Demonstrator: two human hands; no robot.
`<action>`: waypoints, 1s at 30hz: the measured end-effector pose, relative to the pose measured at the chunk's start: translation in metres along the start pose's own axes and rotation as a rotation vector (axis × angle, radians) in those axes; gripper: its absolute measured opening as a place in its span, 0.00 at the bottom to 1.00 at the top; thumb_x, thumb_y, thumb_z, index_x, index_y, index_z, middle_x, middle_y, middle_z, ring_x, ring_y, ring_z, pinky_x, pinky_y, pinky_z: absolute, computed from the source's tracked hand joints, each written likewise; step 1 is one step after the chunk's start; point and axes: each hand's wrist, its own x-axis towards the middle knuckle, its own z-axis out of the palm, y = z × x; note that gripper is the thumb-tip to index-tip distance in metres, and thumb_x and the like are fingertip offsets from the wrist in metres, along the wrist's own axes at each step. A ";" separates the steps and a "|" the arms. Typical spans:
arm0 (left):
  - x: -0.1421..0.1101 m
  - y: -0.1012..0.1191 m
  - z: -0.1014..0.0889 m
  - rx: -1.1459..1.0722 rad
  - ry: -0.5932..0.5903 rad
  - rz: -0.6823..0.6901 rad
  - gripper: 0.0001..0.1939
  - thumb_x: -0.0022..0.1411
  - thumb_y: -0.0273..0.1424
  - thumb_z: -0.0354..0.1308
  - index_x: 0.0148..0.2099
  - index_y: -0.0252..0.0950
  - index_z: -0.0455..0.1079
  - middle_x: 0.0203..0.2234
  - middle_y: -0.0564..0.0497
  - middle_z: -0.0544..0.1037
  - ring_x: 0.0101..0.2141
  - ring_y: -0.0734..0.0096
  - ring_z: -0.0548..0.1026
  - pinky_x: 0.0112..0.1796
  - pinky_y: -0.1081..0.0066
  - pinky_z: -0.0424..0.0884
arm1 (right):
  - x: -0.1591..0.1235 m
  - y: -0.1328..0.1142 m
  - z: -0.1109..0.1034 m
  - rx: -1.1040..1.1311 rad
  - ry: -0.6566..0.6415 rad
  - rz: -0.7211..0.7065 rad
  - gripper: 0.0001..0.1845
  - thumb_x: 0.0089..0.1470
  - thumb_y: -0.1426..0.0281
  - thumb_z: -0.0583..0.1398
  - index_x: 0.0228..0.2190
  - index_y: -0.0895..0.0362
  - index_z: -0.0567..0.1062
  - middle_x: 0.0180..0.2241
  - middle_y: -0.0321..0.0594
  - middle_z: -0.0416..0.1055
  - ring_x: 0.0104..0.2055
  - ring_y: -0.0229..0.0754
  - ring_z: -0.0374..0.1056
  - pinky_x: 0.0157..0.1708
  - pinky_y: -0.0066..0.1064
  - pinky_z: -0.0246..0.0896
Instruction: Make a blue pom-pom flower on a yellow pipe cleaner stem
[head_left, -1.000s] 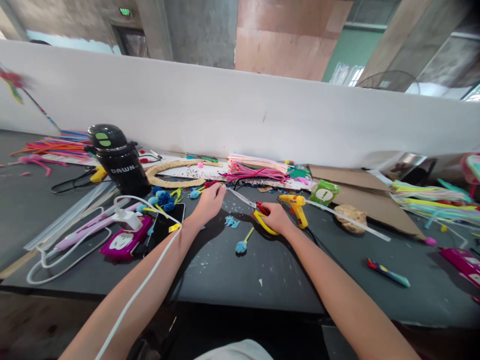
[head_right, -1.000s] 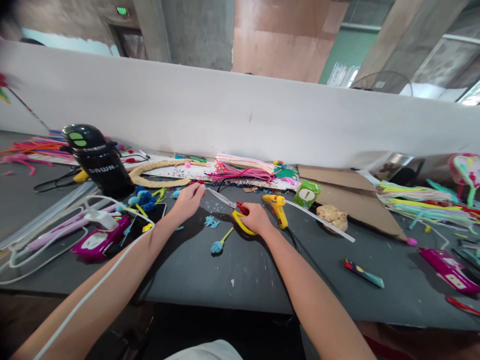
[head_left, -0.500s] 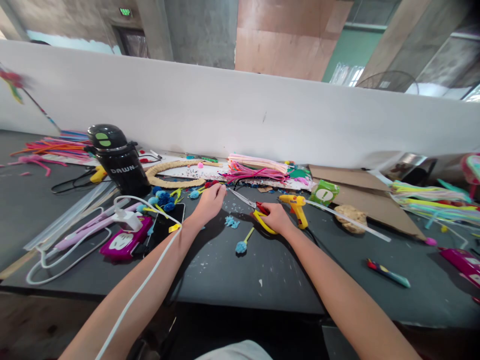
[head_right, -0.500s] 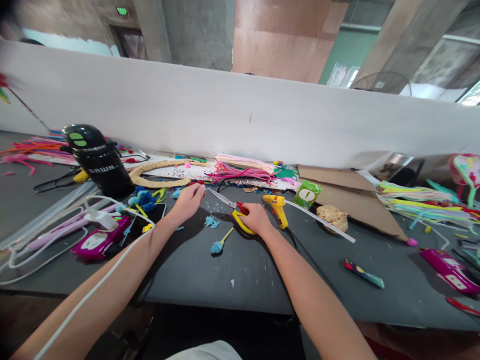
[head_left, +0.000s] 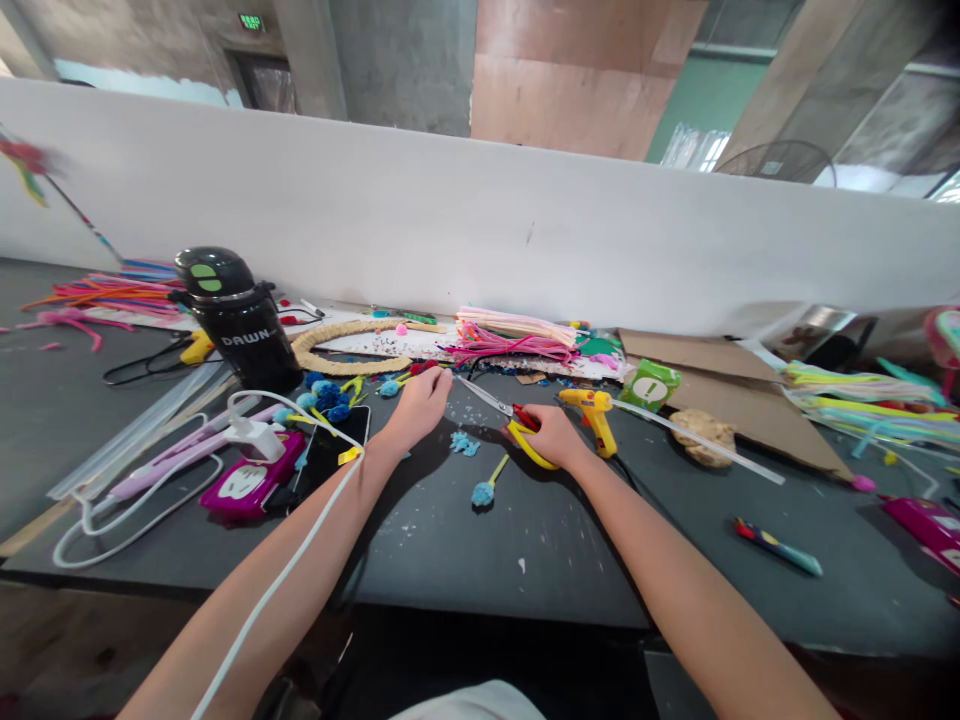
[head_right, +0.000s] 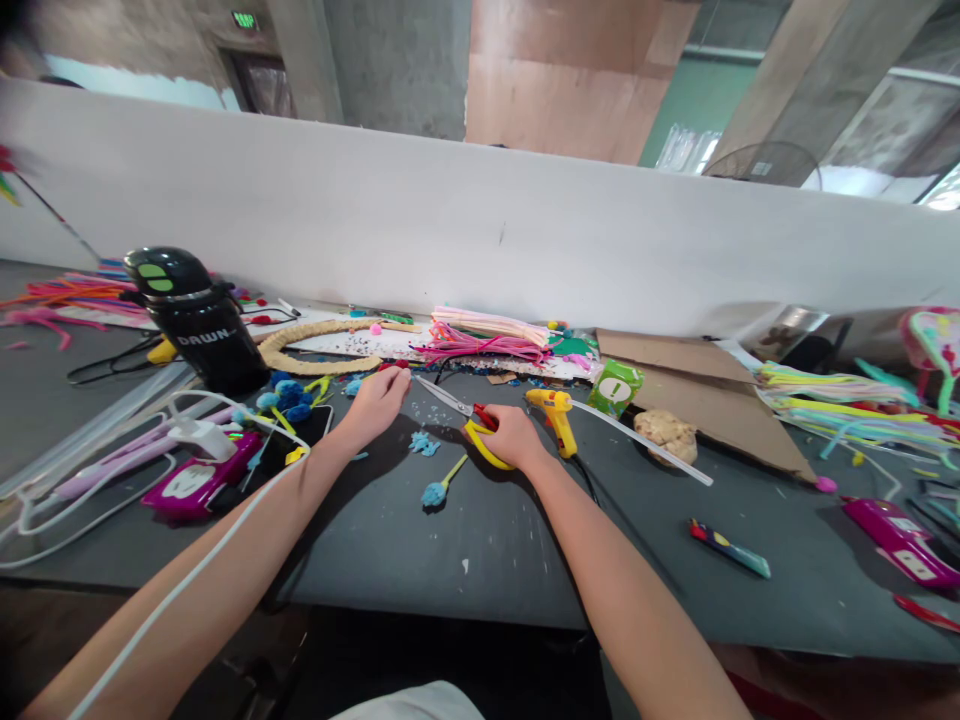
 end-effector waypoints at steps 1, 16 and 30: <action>0.000 0.000 0.000 -0.003 -0.001 -0.003 0.20 0.68 0.42 0.42 0.25 0.38 0.56 0.18 0.55 0.63 0.22 0.72 0.62 0.26 0.70 0.56 | 0.000 0.000 0.000 -0.004 0.000 0.000 0.17 0.46 0.56 0.62 0.22 0.57 0.69 0.20 0.33 0.64 0.24 0.35 0.55 0.23 0.27 0.46; 0.000 0.000 0.001 -0.059 -0.002 -0.039 0.20 0.68 0.43 0.42 0.26 0.38 0.59 0.18 0.55 0.63 0.23 0.72 0.63 0.27 0.71 0.58 | 0.000 -0.003 -0.002 -0.016 -0.003 0.001 0.20 0.48 0.53 0.60 0.20 0.57 0.67 0.20 0.34 0.63 0.24 0.35 0.54 0.23 0.27 0.44; 0.002 -0.003 0.003 -0.130 -0.020 -0.085 0.20 0.66 0.43 0.43 0.27 0.37 0.61 0.18 0.55 0.64 0.22 0.73 0.65 0.25 0.72 0.59 | 0.000 -0.003 -0.002 -0.031 0.001 -0.005 0.20 0.50 0.54 0.59 0.20 0.57 0.69 0.20 0.35 0.65 0.23 0.36 0.54 0.24 0.28 0.44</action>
